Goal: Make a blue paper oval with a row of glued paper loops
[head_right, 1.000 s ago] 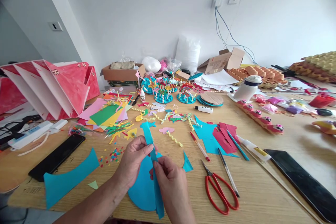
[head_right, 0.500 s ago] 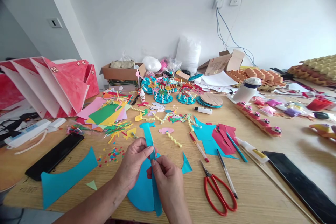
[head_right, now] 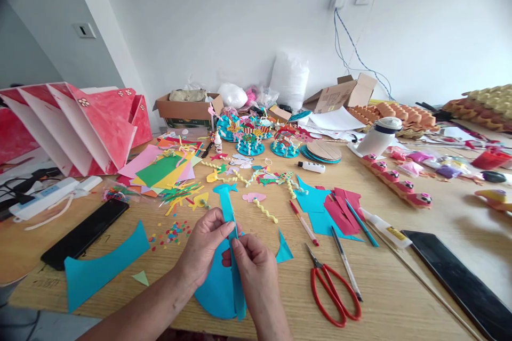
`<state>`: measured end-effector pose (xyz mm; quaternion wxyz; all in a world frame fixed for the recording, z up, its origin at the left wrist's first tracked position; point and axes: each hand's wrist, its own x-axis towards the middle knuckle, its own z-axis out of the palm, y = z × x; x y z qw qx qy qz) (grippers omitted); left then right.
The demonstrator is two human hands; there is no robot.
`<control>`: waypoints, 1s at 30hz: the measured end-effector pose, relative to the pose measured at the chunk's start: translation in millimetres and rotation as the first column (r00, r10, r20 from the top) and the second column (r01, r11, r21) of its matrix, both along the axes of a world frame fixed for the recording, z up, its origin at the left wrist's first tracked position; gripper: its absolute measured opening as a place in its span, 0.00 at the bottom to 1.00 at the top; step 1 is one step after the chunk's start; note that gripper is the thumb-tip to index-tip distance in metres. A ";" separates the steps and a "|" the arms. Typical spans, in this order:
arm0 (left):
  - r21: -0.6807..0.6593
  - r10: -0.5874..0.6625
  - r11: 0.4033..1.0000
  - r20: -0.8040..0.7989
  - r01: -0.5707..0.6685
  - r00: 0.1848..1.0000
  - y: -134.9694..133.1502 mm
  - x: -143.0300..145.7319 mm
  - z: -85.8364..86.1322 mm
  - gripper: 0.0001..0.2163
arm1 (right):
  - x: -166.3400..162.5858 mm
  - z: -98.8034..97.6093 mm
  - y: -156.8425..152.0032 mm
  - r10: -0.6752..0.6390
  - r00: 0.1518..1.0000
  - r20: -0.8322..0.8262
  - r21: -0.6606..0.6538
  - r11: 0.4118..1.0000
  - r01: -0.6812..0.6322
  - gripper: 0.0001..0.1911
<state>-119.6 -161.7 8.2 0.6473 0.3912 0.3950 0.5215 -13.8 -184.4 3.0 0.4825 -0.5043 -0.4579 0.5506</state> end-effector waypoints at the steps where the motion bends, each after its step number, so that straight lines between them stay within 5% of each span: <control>1: -0.005 -0.001 1.000 -0.006 0.001 1.000 -0.3 0.2 0.9 0.10 | -0.3 0.5 0.2 0.003 1.000 -0.006 -0.002 1.000 -0.003 0.20; 30: -0.022 0.055 0.998 -0.014 -0.056 0.998 1.0 5.4 5.3 0.12 | 0.4 -3.4 0.8 -0.012 0.999 0.044 0.104 0.995 0.007 0.20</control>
